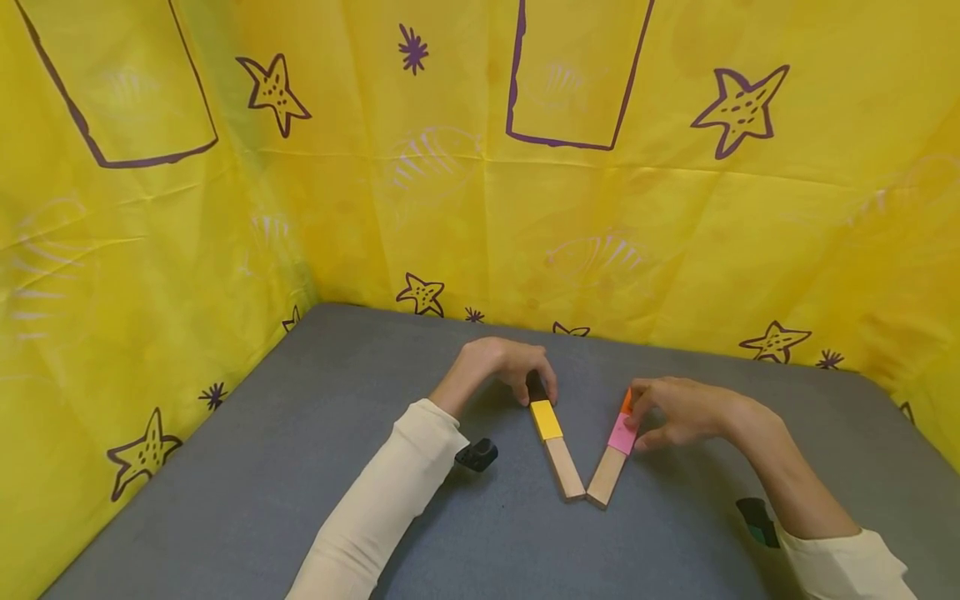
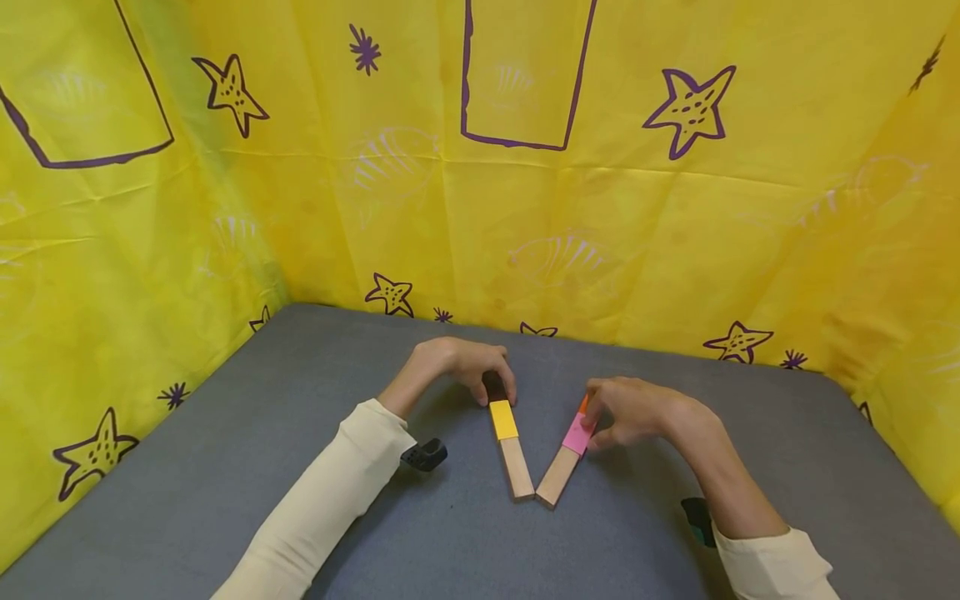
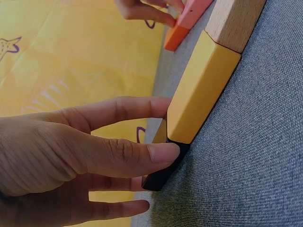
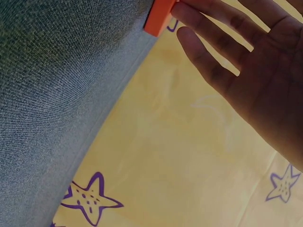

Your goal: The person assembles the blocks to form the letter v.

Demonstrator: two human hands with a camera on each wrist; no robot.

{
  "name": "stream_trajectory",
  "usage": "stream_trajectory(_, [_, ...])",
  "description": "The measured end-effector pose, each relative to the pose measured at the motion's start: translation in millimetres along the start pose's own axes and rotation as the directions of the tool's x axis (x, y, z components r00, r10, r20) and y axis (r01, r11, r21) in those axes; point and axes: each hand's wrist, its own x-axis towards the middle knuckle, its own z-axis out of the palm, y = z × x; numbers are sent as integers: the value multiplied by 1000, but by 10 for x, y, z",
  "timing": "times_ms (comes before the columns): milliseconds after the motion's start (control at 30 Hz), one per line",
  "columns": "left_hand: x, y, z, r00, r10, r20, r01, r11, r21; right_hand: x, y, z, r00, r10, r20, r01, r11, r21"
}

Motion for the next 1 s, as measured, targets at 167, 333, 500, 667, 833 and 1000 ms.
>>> stream_trajectory(167, [4,6,0,1000,-14,3,14,1000,5,-1,4,6,1000,-4,1,4,1000,3])
stream_trajectory(333, [0,14,-6,1000,-2,8,3,1000,-4,0,3,4,1000,-8,4,8,1000,7])
stream_trajectory(500, [-1,13,-10,1000,7,9,-7,1000,0,-2,2,0,1000,-2,4,2,1000,2])
stream_trajectory(667, [-9,12,-10,1000,0,7,0,1000,3,-3,0,0,1000,2,0,-2,1000,-1])
stream_trajectory(833, [-8,13,-11,1000,-6,6,6,1000,8,0,1,2,1000,4,2,-4,1000,-2])
stream_trajectory(1000, [-5,12,-13,1000,-6,2,6,1000,-3,-2,5,2,1000,5,3,-5,1000,4])
